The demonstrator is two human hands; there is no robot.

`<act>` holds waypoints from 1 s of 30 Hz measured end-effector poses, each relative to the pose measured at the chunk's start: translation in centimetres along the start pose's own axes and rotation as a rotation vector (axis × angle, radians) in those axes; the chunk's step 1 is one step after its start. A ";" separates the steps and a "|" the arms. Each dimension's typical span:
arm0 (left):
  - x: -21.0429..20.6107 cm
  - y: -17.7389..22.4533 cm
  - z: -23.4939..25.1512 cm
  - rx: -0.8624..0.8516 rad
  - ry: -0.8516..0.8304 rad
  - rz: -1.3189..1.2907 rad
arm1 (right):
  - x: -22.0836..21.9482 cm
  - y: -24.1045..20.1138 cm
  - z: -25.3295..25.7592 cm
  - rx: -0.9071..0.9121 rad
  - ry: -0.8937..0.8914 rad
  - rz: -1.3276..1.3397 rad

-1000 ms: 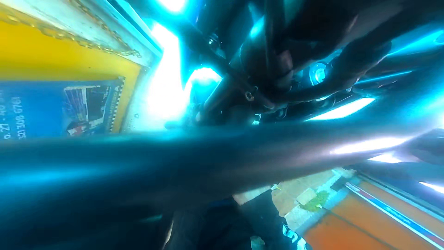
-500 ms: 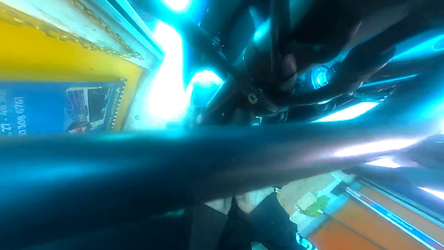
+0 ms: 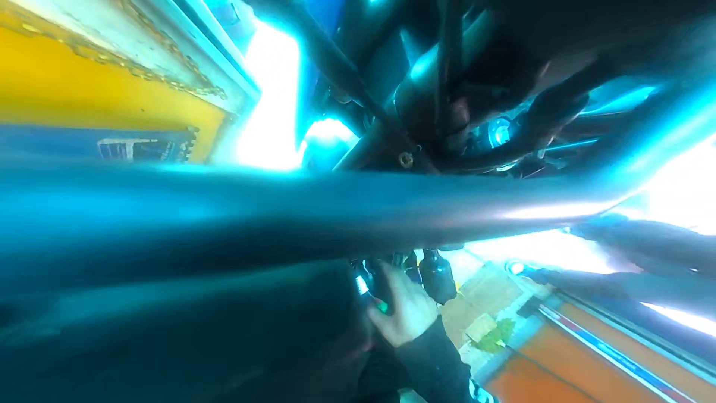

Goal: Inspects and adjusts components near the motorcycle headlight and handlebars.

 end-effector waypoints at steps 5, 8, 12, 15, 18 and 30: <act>-0.1 0.7 -2.6 -0.087 0.126 -0.092 | 0.6 -2.8 -0.2 0.173 0.136 0.058; -1.3 0.2 -4.5 -0.101 0.140 -0.348 | -0.5 -1.6 1.1 -0.094 -0.058 0.009; -1.4 -0.4 -5.2 -0.269 0.223 -0.520 | -1.5 0.2 2.1 -0.311 -0.186 -0.010; -0.7 -0.5 -5.4 -0.410 0.243 -0.553 | -1.5 1.1 2.5 -0.406 -0.244 -0.072; 2.0 -1.3 -4.1 -0.480 0.327 -0.447 | -0.4 1.4 3.0 -0.318 -0.174 -0.092; -2.5 -3.1 4.1 -0.140 0.073 0.222 | -0.7 -0.1 4.0 -0.314 -0.310 -0.026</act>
Point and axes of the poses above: each hand's wrist, its own z-axis towards the middle knuckle, its own x-axis out of the back of the hand, y = z × x, the point moved 10 cm from there along z, towards the middle knuckle, and after that the axes turned 15 degrees about z, right-handed, at the moved point
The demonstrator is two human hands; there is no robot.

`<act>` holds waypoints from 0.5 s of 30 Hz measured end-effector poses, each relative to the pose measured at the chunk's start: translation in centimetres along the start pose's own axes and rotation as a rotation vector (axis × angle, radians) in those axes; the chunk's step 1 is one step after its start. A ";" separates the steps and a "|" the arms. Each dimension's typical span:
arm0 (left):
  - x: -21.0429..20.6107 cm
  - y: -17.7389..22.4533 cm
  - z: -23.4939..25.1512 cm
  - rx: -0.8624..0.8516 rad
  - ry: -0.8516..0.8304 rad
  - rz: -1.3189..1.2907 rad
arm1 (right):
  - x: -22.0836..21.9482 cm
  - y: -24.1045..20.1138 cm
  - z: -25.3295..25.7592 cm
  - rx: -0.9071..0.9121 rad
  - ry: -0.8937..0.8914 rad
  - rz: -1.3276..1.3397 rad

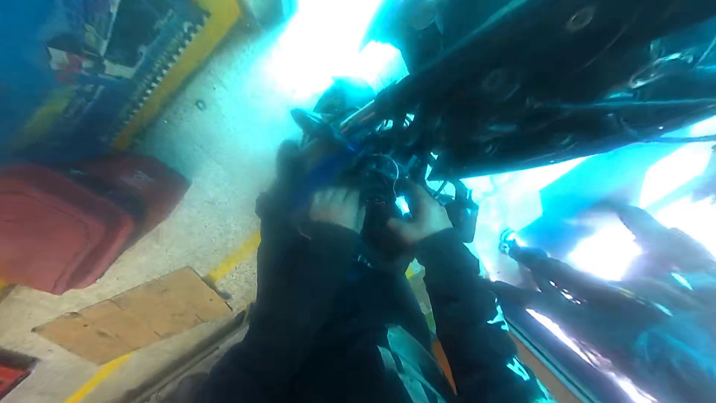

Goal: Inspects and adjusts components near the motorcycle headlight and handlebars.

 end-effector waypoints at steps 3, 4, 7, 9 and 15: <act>0.1 0.0 -0.2 -0.009 0.049 -0.007 | 0.0 -0.2 -0.1 -0.010 0.008 -0.028; 0.3 0.1 -0.2 -0.009 0.027 -0.022 | -0.1 -0.2 -0.1 -0.005 0.009 -0.024; 0.8 0.4 -0.1 -0.013 -0.025 -0.051 | 0.0 -0.2 0.2 0.030 0.018 -0.018; 0.8 0.4 0.1 -0.012 -0.025 -0.035 | 0.0 -0.4 0.5 0.048 0.028 -0.010; 0.8 0.0 0.0 0.034 0.020 0.000 | -0.1 -1.1 0.7 0.091 -0.003 -0.003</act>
Point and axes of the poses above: each hand's wrist, its own z-axis towards the middle knuckle, its own x-axis out of the back of the hand, y = z × x, the point moved 10 cm from there along z, towards the middle knuckle, and after that the axes turned 15 degrees about z, right-handed, at the moved point
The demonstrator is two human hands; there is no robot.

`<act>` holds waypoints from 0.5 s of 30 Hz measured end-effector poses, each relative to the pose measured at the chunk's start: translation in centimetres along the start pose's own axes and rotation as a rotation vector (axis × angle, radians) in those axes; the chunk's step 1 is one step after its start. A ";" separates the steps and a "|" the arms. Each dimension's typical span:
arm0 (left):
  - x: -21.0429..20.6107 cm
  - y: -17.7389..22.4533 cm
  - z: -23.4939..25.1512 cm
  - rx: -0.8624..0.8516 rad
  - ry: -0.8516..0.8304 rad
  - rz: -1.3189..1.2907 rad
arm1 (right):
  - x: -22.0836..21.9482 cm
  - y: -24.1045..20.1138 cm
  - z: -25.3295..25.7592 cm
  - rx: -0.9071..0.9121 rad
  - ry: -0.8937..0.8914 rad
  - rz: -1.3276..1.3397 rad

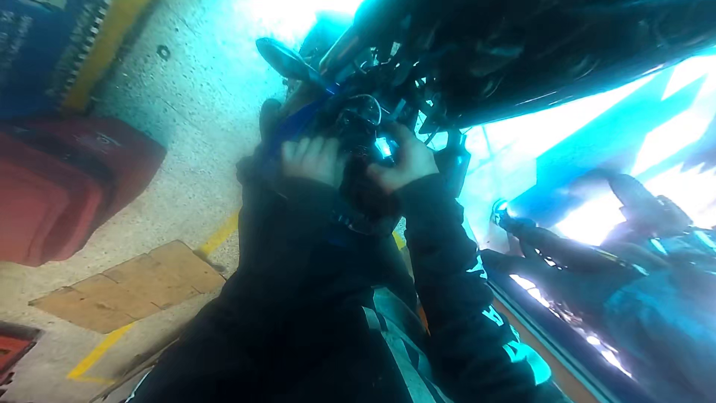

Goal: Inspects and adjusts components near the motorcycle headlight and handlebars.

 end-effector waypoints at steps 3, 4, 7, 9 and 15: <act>0.3 0.0 -0.4 -0.036 0.118 -0.001 | -0.2 0.2 -0.1 0.006 0.001 0.006; 0.5 0.0 -0.6 -0.062 0.165 -0.008 | -0.2 0.3 -0.2 0.006 0.003 0.004; 0.8 0.1 -2.1 -0.178 0.229 -0.104 | -0.2 0.8 -0.8 -0.007 0.002 -0.008; 0.7 0.4 -3.1 -0.254 0.180 -0.163 | 0.0 1.1 -1.3 -0.017 0.030 -0.010; 0.0 0.6 -3.1 -0.117 0.046 -0.237 | 0.1 0.7 -1.5 0.004 0.081 -0.082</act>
Point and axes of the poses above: each hand's wrist, its own z-axis towards the middle knuckle, its own x-axis out of the back of the hand, y = z × x, the point moved 10 cm from there along z, towards the middle knuckle, and after that the axes turned 15 degrees about z, right-handed, at the moved point
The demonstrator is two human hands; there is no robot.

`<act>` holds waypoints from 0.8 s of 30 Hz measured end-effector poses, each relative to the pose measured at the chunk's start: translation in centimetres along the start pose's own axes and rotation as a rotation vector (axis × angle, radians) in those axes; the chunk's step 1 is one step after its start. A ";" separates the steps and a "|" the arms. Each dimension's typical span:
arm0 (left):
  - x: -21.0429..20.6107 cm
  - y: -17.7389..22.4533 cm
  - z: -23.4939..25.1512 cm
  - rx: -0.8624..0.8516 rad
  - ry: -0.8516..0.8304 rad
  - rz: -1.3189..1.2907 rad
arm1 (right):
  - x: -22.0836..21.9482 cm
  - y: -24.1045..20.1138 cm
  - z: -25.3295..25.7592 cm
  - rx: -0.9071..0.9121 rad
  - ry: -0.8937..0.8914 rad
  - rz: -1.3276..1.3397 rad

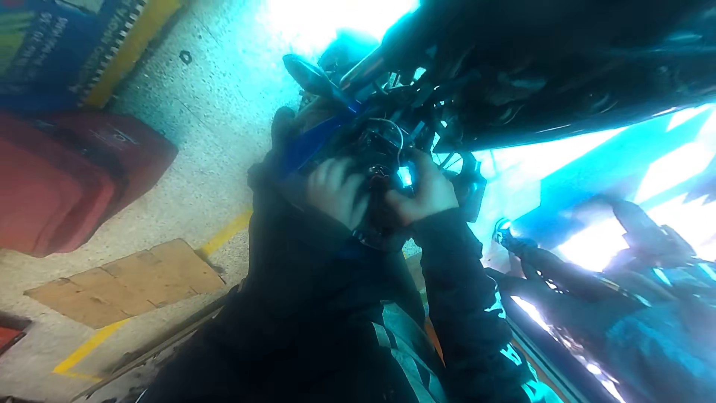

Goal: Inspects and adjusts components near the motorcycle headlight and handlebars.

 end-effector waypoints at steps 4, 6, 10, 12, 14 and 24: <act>-0.8 0.1 0.3 0.084 -0.056 0.102 | -0.2 0.4 0.2 0.003 -0.019 0.004; -1.8 -0.3 0.2 0.097 -0.073 0.148 | -0.2 0.6 0.6 0.027 -0.027 0.039; -0.8 0.7 0.4 0.156 -0.121 0.087 | -0.2 0.4 0.5 0.061 0.025 0.072; 0.0 1.7 0.7 0.124 -0.100 0.114 | -0.1 0.4 0.1 0.073 0.038 0.051; 0.1 2.3 0.3 0.067 -0.064 0.145 | -0.2 0.6 -0.5 0.071 0.007 0.051; 0.6 3.0 -1.3 0.079 0.120 0.153 | 0.1 1.2 0.5 0.045 -0.018 0.257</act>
Point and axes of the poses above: each hand's wrist, its own z-axis towards the middle knuckle, its own x-axis out of the back of the hand, y = z × x, the point moved 10 cm from there along z, towards the middle knuckle, and after that the axes turned 15 degrees about z, right-handed, at the moved point
